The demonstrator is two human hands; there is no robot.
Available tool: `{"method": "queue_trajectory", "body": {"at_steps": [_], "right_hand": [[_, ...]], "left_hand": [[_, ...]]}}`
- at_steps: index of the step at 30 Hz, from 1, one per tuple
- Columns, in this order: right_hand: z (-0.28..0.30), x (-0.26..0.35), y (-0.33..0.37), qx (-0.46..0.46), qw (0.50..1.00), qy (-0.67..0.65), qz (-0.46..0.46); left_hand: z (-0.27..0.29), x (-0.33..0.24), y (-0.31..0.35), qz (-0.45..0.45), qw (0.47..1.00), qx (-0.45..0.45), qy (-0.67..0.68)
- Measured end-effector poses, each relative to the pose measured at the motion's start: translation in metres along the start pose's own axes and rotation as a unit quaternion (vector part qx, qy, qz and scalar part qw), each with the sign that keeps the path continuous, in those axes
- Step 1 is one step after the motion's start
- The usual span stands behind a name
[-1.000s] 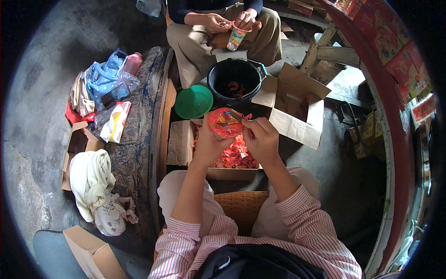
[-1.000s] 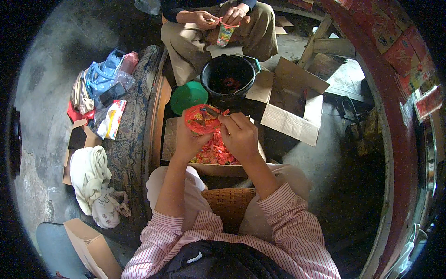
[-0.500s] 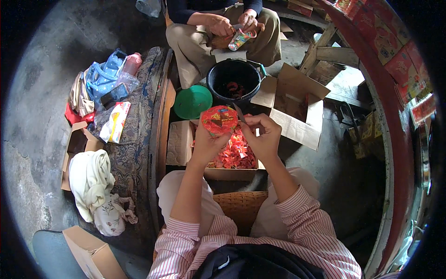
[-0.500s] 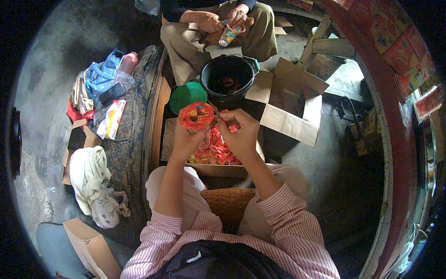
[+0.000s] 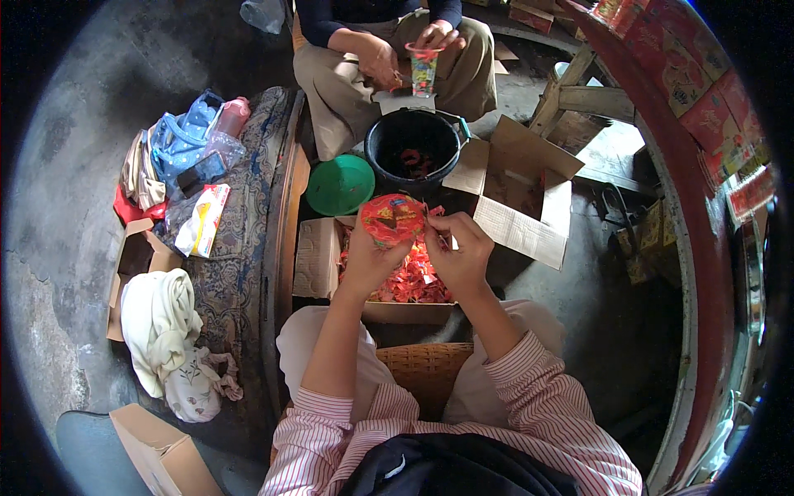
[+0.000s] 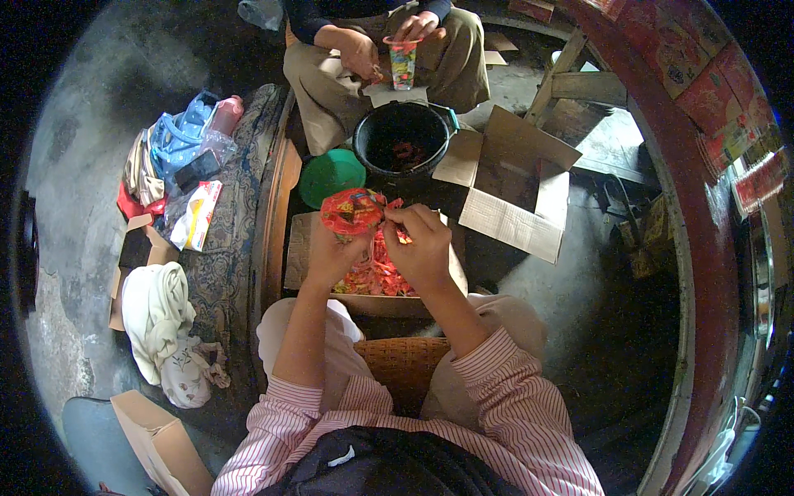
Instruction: The person handles product lids and packaging, placing red lids onto small containers or within a box, and moving packed items between boxes and a bucket.
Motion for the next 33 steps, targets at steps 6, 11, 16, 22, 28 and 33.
{"method": "queue_trajectory", "body": {"at_steps": [6,11,16,22,28,33], "right_hand": [[0.003,0.002,-0.005,0.021,0.997,-0.056,-0.052],[0.004,0.001,-0.007,0.017,0.996,-0.072,-0.051],[0.009,0.003,-0.009,0.04,0.997,-0.059,-0.033],[0.007,0.003,-0.007,0.025,0.999,-0.022,-0.011],[0.007,0.003,-0.007,0.013,0.997,-0.042,-0.057],[0.005,0.0,-0.003,0.008,0.996,-0.061,-0.072]], "left_hand": [[-0.003,0.0,0.005,0.03,0.999,0.013,0.041],[-0.002,0.007,0.006,0.066,0.992,0.052,0.096],[0.0,0.0,0.005,0.041,0.992,0.053,0.106],[0.0,0.001,0.007,0.104,0.981,0.085,0.144],[-0.007,0.003,0.005,0.058,0.991,0.034,0.119],[-0.004,-0.007,0.005,0.11,0.984,0.041,0.136]]}}
Point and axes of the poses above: each hand's wrist, its own y-axis away from the middle knuckle, its own z-axis out of the back of the hand, x = y × z, the point moved 1 cm from there along -y, towards the middle knuckle, and after that the axes turned 4 degrees about -y, right-handed, at the moved point
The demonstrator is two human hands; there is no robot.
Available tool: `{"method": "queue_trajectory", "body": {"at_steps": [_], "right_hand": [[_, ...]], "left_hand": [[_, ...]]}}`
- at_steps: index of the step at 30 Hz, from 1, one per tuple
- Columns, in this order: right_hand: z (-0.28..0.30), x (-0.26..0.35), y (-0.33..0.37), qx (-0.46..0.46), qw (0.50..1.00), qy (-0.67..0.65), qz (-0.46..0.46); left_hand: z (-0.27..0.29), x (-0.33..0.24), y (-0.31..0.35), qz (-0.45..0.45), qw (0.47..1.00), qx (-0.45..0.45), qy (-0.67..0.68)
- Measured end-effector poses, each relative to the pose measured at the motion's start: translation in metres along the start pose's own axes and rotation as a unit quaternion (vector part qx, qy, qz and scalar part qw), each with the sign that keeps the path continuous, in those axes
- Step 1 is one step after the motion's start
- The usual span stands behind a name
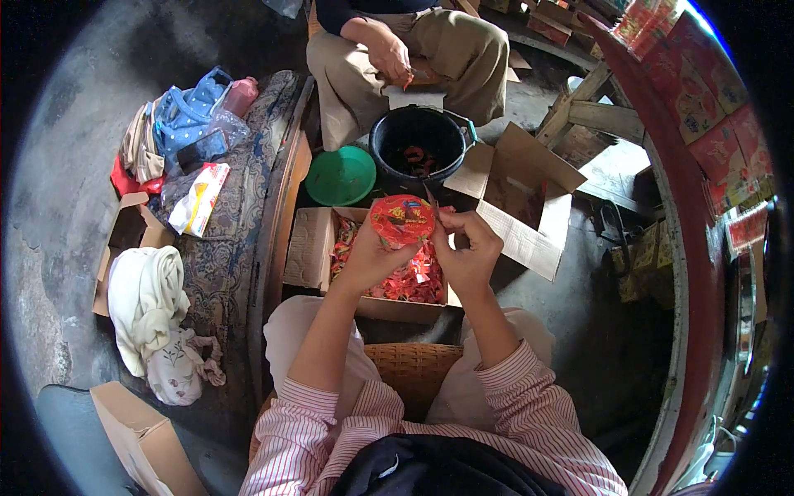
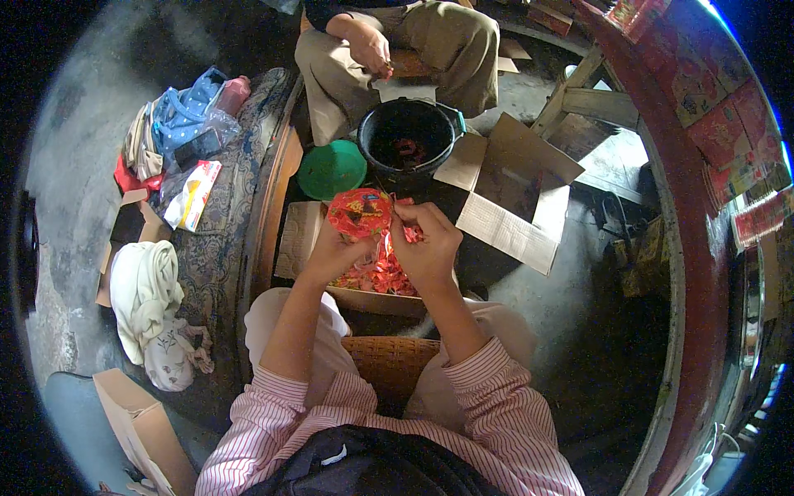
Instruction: The person handles product lids and packaging, placing red lids onto small containers or within a box, and moving packed items between boxes and a bucket.
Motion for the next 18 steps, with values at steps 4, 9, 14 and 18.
{"method": "queue_trajectory", "body": {"at_steps": [4,9,14,18], "right_hand": [[-0.001,0.001,0.0,-0.007,0.999,0.017,0.026],[0.003,0.0,-0.004,0.016,0.999,-0.001,0.033],[-0.001,0.0,-0.001,-0.003,1.0,-0.024,0.006],[0.0,-0.004,0.0,-0.022,1.0,-0.011,0.019]], "left_hand": [[0.002,0.008,0.0,-0.023,0.999,0.02,-0.019],[0.007,0.01,0.002,0.049,0.997,0.06,0.018],[0.002,0.011,0.001,-0.039,0.997,0.006,0.06],[-0.004,0.004,-0.003,-0.086,0.996,-0.034,0.011]]}}
Point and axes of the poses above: each hand's wrist, its own y-axis away from the middle knuckle, its own z-axis out of the back of the hand, x = y × z, the point moved 1 cm from there along -y, towards the middle knuckle, and after that the axes turned 4 degrees about -y, right-handed, at the moved point
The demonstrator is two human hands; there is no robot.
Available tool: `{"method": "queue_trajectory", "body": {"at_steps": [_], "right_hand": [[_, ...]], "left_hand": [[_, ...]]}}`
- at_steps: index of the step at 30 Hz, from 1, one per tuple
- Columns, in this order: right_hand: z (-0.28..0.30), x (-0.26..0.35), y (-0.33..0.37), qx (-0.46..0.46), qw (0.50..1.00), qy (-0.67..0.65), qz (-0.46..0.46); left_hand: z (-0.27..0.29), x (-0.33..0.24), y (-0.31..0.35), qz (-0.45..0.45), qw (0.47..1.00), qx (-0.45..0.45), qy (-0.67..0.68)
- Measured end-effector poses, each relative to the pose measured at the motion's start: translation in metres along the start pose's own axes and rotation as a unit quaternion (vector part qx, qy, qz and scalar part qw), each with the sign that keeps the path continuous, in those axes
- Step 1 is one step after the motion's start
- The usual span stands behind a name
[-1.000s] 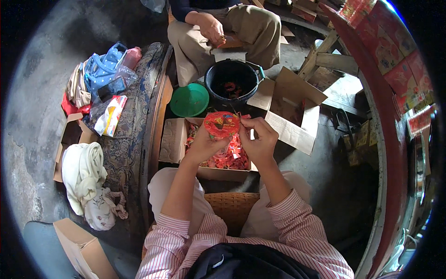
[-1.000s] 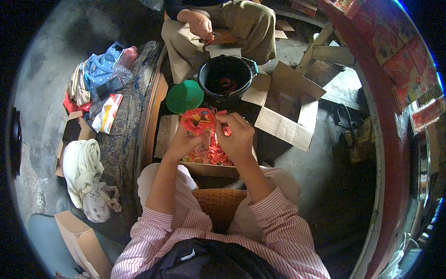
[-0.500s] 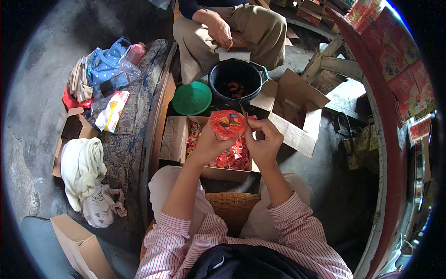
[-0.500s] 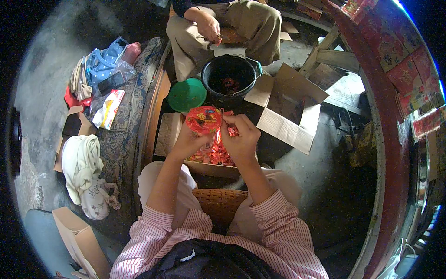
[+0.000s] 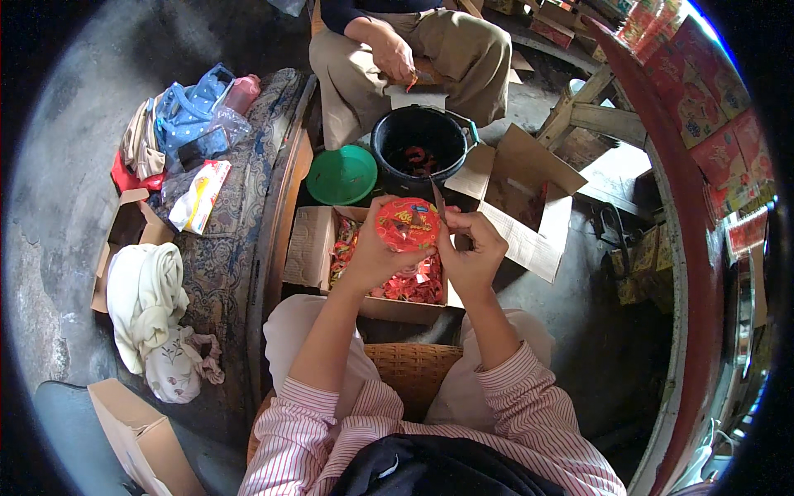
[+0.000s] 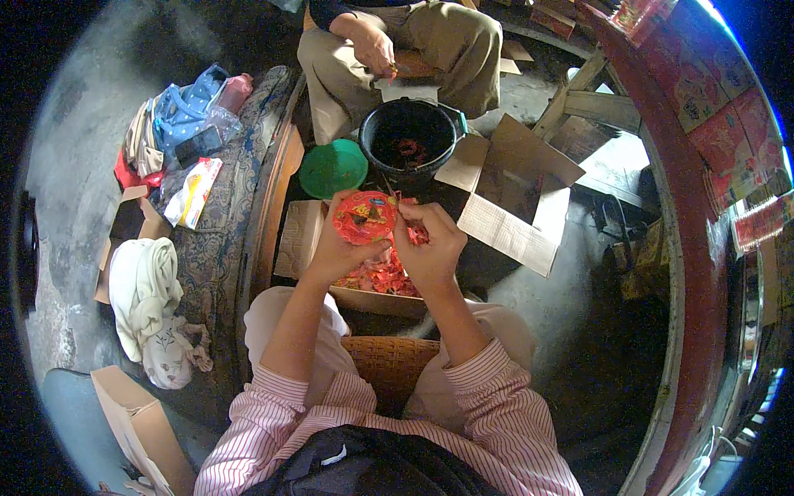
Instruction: The person handles product lids and packaging, placing red lids onto small containers or within a box, and moving packed items between boxes and a bucket.
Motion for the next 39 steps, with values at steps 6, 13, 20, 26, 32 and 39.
{"method": "queue_trajectory", "body": {"at_steps": [6,13,20,26,32,39], "right_hand": [[-0.002,0.005,0.003,-0.012,1.0,0.014,0.013],[-0.006,0.002,0.01,-0.012,1.0,0.014,0.013],[-0.003,0.012,0.002,-0.022,0.998,0.047,0.048],[0.001,0.013,-0.001,0.011,0.999,0.033,0.022],[0.001,0.008,0.002,0.011,0.999,0.042,0.017],[-0.005,0.002,0.004,0.032,0.999,0.019,-0.009]], "left_hand": [[0.003,0.011,0.0,0.027,0.999,-0.021,0.025],[0.001,0.02,0.002,0.014,0.999,-0.022,0.019],[0.0,0.018,0.003,0.002,0.999,0.005,-0.04],[0.003,0.014,0.005,0.017,1.0,0.019,0.005],[0.004,0.014,0.003,0.026,0.999,0.035,0.004],[0.013,0.004,0.0,0.024,1.0,0.002,-0.002]]}}
Point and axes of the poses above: each hand's wrist, its own y-axis away from the middle knuckle, its own z-axis out of the back of the hand, x = y × z, the point moved 1 cm from there along -y, towards the middle knuckle, and after that the axes turned 4 degrees about -y, right-handed, at the moved point
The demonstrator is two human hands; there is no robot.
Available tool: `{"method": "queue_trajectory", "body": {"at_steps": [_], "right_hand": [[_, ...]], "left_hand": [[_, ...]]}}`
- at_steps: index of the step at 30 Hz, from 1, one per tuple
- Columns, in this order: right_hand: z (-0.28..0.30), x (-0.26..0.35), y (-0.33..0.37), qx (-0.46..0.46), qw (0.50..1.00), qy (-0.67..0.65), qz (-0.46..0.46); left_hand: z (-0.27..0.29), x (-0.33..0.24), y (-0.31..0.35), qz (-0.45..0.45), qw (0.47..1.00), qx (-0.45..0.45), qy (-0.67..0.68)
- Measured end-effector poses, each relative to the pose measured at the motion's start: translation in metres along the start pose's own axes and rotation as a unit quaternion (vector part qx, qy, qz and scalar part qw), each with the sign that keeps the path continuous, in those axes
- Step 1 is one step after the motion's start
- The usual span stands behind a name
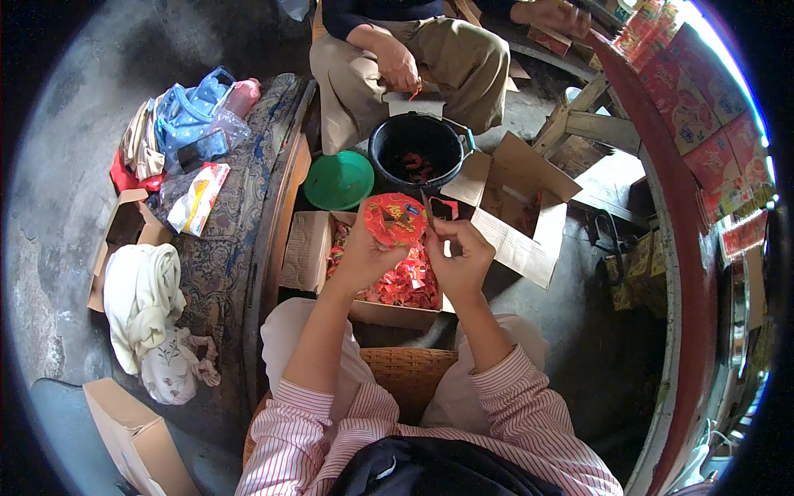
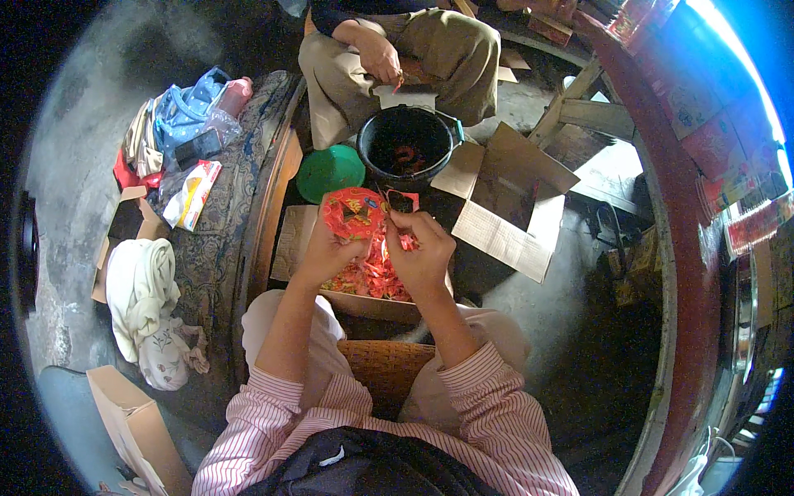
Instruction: The person handles product lids and packaging, placing red lids onto small containers or within a box, and moving packed items between boxes and a bucket.
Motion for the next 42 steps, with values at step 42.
{"method": "queue_trajectory", "body": {"at_steps": [42], "right_hand": [[0.003,-0.001,-0.002,0.012,0.996,-0.076,-0.04]], "left_hand": [[0.002,-0.007,0.004,0.102,0.991,0.079,0.029]]}}
Point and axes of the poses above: each hand's wrist, its own y-axis away from the middle knuckle, its own z-axis out of the back of the hand, x = y × z, the point moved 1 cm from there along -y, towards the middle knuckle, and after that the axes turned 4 degrees about -y, right-handed, at the moved point
